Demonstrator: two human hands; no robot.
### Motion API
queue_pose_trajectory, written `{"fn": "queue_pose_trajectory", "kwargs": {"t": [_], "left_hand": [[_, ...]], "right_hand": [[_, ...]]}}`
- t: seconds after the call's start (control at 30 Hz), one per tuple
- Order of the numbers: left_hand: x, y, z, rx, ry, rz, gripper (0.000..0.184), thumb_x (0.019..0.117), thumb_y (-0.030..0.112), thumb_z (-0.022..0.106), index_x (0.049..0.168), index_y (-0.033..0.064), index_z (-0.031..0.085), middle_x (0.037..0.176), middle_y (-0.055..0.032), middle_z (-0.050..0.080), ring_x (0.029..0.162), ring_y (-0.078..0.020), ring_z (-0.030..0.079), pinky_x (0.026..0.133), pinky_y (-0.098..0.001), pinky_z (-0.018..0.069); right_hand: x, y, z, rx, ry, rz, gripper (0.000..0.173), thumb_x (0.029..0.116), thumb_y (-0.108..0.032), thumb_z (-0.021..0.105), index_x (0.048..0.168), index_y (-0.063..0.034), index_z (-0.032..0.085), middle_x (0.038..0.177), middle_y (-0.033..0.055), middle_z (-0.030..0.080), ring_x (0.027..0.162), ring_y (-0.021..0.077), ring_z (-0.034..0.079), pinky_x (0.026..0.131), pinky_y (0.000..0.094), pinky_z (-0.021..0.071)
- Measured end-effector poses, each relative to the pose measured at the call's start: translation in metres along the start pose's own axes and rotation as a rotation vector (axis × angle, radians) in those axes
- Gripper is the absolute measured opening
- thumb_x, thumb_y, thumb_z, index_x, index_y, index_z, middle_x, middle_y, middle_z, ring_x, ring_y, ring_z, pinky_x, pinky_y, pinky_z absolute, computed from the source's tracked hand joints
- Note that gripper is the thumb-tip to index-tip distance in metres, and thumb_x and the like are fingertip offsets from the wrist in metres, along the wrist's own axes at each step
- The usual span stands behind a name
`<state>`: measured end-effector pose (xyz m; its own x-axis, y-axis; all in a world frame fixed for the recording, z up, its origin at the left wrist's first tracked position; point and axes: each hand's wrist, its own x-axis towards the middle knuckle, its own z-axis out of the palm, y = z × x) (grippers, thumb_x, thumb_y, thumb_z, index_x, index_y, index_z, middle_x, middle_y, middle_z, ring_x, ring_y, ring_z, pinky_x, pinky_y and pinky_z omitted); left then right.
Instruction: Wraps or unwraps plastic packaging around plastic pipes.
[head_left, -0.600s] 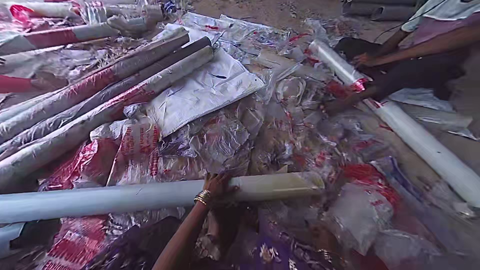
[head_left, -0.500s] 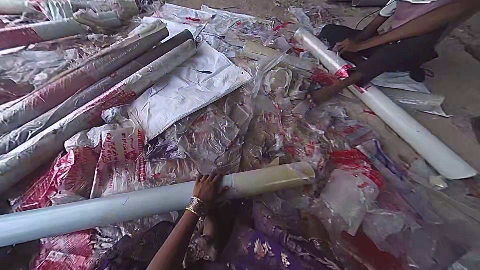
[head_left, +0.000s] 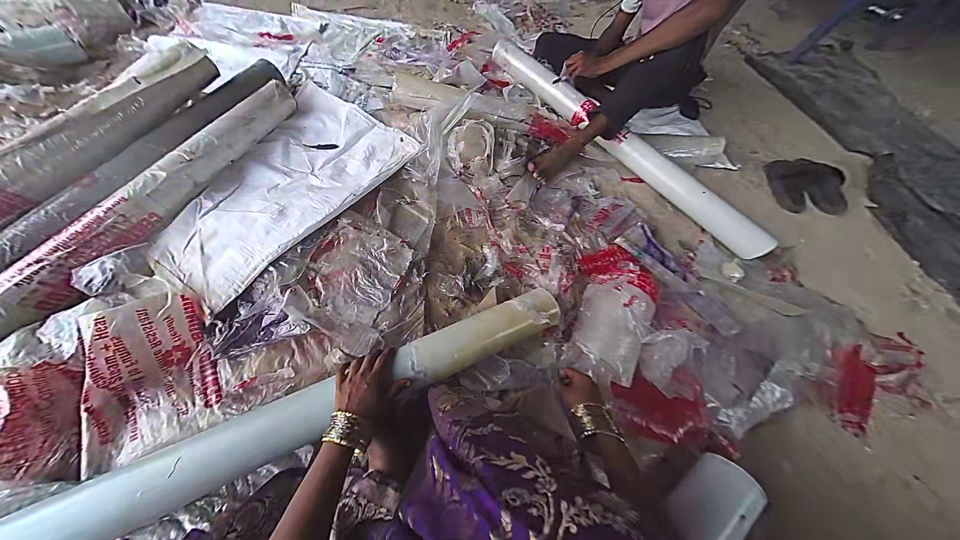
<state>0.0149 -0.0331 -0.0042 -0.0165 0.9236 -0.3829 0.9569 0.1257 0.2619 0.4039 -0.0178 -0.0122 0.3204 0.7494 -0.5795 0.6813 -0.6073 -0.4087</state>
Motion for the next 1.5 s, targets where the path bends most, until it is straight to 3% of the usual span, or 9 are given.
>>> {"fn": "queue_pose_trajectory", "kwargs": {"t": [0.13,0.23,0.43,0.53,0.7,0.8,0.9,1.2,1.5], "left_hand": [[-0.004,0.003,0.0,-0.007,0.017,-0.016,0.074,0.0923,0.057,0.068,0.153,0.019,0.05,0.152,-0.0143,0.054,0.141,-0.0385,0.049,0.117,-0.0637,0.0283],[-0.009,0.006,0.006,-0.018,0.073,-0.011,0.074,0.0905,0.056,0.071,0.151,0.0174,0.052,0.15,-0.0151,0.056,0.14,-0.0392,0.05,0.115,-0.0638,0.0318],[-0.018,0.005,0.031,-0.041,0.313,0.031,0.073,0.0827,0.048,0.08,0.143,0.0128,0.062,0.144,-0.0174,0.061,0.136,-0.042,0.054,0.111,-0.0661,0.0369],[-0.023,0.005,0.041,-0.06,0.37,0.034,0.073,0.081,0.048,0.081,0.141,0.0115,0.063,0.143,-0.0187,0.061,0.136,-0.0427,0.055,0.111,-0.0678,0.036],[-0.03,0.009,0.046,-0.065,0.387,0.016,0.07,0.0857,0.046,0.076,0.144,0.0118,0.06,0.148,-0.0204,0.057,0.14,-0.0429,0.05,0.114,-0.0675,0.0315],[-0.041,0.016,0.049,-0.108,0.411,-0.022,0.05,0.0922,0.01,0.064,0.142,0.0099,0.062,0.148,-0.0232,0.056,0.141,-0.0461,0.048,0.115,-0.0696,0.0296],[-0.044,0.024,0.052,-0.131,0.486,-0.066,0.052,0.0897,-0.004,0.06,0.14,0.0107,0.064,0.147,-0.0222,0.057,0.142,-0.0456,0.048,0.114,-0.0703,0.0296],[-0.036,0.03,0.052,-0.189,0.525,-0.087,0.056,0.08,0.004,0.075,0.135,0.0071,0.066,0.145,-0.0263,0.057,0.141,-0.0498,0.046,0.115,-0.0738,0.0257],[-0.035,0.036,0.066,-0.102,0.61,-0.097,0.048,0.0867,-0.006,0.065,0.132,0.0105,0.069,0.143,-0.0244,0.059,0.138,-0.0503,0.051,0.11,-0.0752,0.0319]], "right_hand": [[-0.016,-0.018,-0.024,0.634,-0.045,-0.048,0.009,0.1035,-0.001,0.054,0.11,0.0045,0.056,0.097,0.013,0.07,0.072,0.0163,0.069,0.064,0.031,0.057],[-0.02,-0.045,-0.029,0.63,-0.128,-0.213,0.016,0.1056,-0.001,0.048,0.119,0.0058,0.053,0.084,0.0072,0.068,0.061,0.0088,0.064,0.057,0.0234,0.0541],[-0.012,-0.108,0.002,0.169,-0.206,-0.594,0.043,0.1116,-0.016,0.029,0.129,0.0065,0.062,0.088,0.0045,0.06,0.076,0.0071,0.051,0.075,0.0242,0.0439],[-0.018,-0.147,0.011,-0.226,-0.237,-0.64,0.035,0.1098,-0.019,0.045,0.13,-0.0032,0.069,0.123,0.0203,0.069,0.119,0.0358,0.062,0.106,0.0594,0.0381],[-0.022,-0.189,0.051,-0.579,-0.045,-0.97,0.022,0.1018,-0.023,0.062,0.11,-0.0151,0.081,0.114,0.0182,0.071,0.116,0.0442,0.06,0.103,0.07,0.0288],[-0.018,-0.199,0.076,-0.583,-0.034,-1.117,0.016,0.0981,-0.02,0.067,0.101,-0.0132,0.081,0.112,0.0188,0.07,0.113,0.0433,0.06,0.101,0.0709,0.0315],[-0.023,-0.209,0.081,-0.607,-0.131,-1.038,0.024,0.1031,-0.021,0.058,0.111,-0.0105,0.078,0.125,0.0171,0.068,0.125,0.0408,0.056,0.109,0.0697,0.0246],[-0.03,-0.189,0.104,-0.463,0.048,-1.105,0.024,0.0981,-0.01,0.058,0.109,-0.0125,0.08,0.117,0.0182,0.072,0.114,0.0427,0.065,0.104,0.0718,0.0313],[-0.011,-0.198,0.069,-0.541,-0.097,-0.916,0.023,0.0987,-0.027,0.065,0.107,-0.0126,0.081,0.123,0.014,0.071,0.125,0.0405,0.056,0.108,0.0695,0.0238]]}}
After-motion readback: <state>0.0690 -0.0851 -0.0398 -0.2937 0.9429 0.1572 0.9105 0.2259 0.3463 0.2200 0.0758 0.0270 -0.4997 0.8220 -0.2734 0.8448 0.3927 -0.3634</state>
